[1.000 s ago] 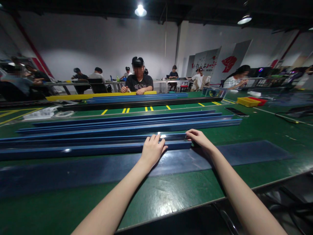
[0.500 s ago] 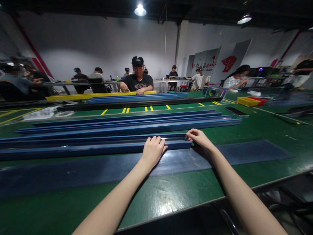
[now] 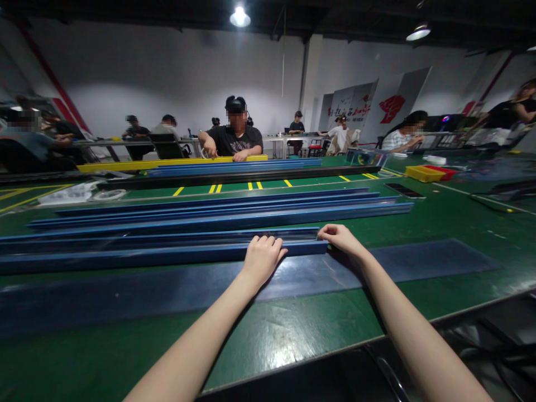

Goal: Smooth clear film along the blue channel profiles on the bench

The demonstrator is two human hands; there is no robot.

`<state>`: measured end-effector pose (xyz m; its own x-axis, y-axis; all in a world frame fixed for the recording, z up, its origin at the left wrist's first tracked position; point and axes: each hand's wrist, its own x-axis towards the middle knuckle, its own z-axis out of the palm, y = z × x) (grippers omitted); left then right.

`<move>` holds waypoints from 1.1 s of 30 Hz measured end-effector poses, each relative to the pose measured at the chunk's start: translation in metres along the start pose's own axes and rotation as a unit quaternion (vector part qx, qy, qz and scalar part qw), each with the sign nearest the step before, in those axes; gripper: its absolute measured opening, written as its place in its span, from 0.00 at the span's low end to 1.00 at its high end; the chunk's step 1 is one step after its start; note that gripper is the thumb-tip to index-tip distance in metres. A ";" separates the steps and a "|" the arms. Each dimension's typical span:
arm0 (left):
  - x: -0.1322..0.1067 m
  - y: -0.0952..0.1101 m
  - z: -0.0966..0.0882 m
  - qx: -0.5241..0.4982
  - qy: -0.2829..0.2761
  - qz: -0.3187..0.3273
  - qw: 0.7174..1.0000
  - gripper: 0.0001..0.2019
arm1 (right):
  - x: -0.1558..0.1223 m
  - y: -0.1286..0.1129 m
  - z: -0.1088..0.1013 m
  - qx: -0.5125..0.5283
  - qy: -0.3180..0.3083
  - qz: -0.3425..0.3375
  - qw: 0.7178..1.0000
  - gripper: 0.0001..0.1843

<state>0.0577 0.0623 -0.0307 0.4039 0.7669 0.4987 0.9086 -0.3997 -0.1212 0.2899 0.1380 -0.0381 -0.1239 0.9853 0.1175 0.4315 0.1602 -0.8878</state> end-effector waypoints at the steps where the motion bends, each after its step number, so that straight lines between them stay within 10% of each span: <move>1: 0.000 0.000 0.000 -0.001 0.000 0.001 1.000 0.09 | 0.000 0.000 0.000 -0.004 -0.001 0.002 1.000 0.08; 33: 0.001 -0.003 0.003 -0.006 -0.019 0.019 1.000 0.11 | 0.003 0.007 0.001 -0.083 0.004 0.020 0.996 0.08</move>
<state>0.0559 0.0654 -0.0324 0.4425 0.7693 0.4607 0.8910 -0.4354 -0.1287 0.2920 0.1417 -0.0439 -0.0968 0.9914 0.0880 0.5779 0.1280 -0.8060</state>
